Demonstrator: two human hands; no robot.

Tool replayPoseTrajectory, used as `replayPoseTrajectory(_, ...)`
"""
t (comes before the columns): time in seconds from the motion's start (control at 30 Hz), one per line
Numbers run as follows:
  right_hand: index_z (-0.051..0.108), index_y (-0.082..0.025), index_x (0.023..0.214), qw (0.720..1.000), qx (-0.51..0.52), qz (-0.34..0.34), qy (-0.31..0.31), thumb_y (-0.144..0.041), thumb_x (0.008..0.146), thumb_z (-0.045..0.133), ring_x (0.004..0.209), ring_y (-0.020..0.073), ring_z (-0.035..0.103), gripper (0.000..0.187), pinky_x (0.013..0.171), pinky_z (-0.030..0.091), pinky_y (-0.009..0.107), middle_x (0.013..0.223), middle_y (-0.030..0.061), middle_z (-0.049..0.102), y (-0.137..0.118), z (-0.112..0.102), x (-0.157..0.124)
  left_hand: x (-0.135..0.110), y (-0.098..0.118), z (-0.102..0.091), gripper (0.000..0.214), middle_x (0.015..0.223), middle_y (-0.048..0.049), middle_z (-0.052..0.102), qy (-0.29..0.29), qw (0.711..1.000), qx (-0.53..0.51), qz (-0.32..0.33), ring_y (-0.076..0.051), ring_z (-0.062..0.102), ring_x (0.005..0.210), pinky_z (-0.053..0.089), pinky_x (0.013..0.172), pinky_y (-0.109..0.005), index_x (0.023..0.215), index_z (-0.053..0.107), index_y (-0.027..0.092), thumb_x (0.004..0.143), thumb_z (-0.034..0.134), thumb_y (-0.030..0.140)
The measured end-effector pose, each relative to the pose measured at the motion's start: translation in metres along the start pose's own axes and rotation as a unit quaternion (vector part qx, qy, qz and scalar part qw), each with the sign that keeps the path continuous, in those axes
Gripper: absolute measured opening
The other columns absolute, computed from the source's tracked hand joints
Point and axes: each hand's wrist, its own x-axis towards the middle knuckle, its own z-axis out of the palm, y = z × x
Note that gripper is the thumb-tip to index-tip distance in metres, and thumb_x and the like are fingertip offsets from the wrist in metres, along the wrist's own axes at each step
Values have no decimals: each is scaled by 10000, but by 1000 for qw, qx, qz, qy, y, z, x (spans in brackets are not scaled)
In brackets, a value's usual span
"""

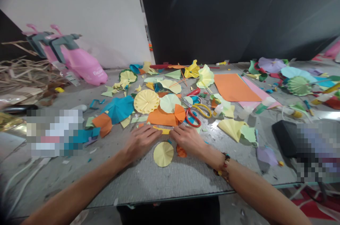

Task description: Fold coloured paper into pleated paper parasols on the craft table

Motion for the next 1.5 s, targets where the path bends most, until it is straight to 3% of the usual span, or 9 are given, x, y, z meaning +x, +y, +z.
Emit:
replayPoseTrajectory(0.23,638,-183,1075,1000,5,3,20,-210,1044,581,773,176,634,71,634,382,313,870,20,675,0,-1,1,-2,-2,2,111,922,-35,727,-10,1000,-6,-2,-198,637,862,465,735,-328,1075,660,162,1010,576,132)
replayPoseTrajectory(0.4,611,-178,908,999,11,1,49,-229,1076,523,720,160,622,196,634,366,313,789,8,661,-1,-4,3,0,-1,3,68,878,-27,717,2,1000,-15,-5,-198,637,852,457,731,-326,1036,664,161,1009,601,161)
replayPoseTrajectory(0.83,630,-172,1060,1000,6,0,-8,-233,1076,522,777,185,665,125,651,387,316,845,21,690,-2,-3,2,-2,-1,3,144,981,-53,746,7,1000,-8,-6,-202,661,910,486,754,-325,1090,673,161,1011,561,119)
replayPoseTrajectory(1.07,611,-176,950,1000,19,8,3,-251,1086,507,752,173,663,186,648,382,313,811,11,681,-1,-2,2,-1,-1,3,119,946,-42,752,27,1000,-4,1,-200,667,882,488,746,-322,1064,675,159,1021,566,146)
replayPoseTrajectory(1.37,624,-176,990,1000,3,6,-31,-222,1074,521,771,171,654,141,640,373,307,848,19,675,-2,-1,1,-3,-4,2,232,961,-50,777,56,998,-14,15,-188,703,915,517,758,-307,1130,686,153,1050,471,117)
replayPoseTrajectory(1.5,618,-179,1044,1000,11,10,-8,-264,1093,494,781,170,668,158,651,382,308,852,24,688,-2,1,1,-4,-3,4,225,958,-56,778,48,999,-23,3,-194,710,930,523,759,-304,1121,695,157,1046,486,124)
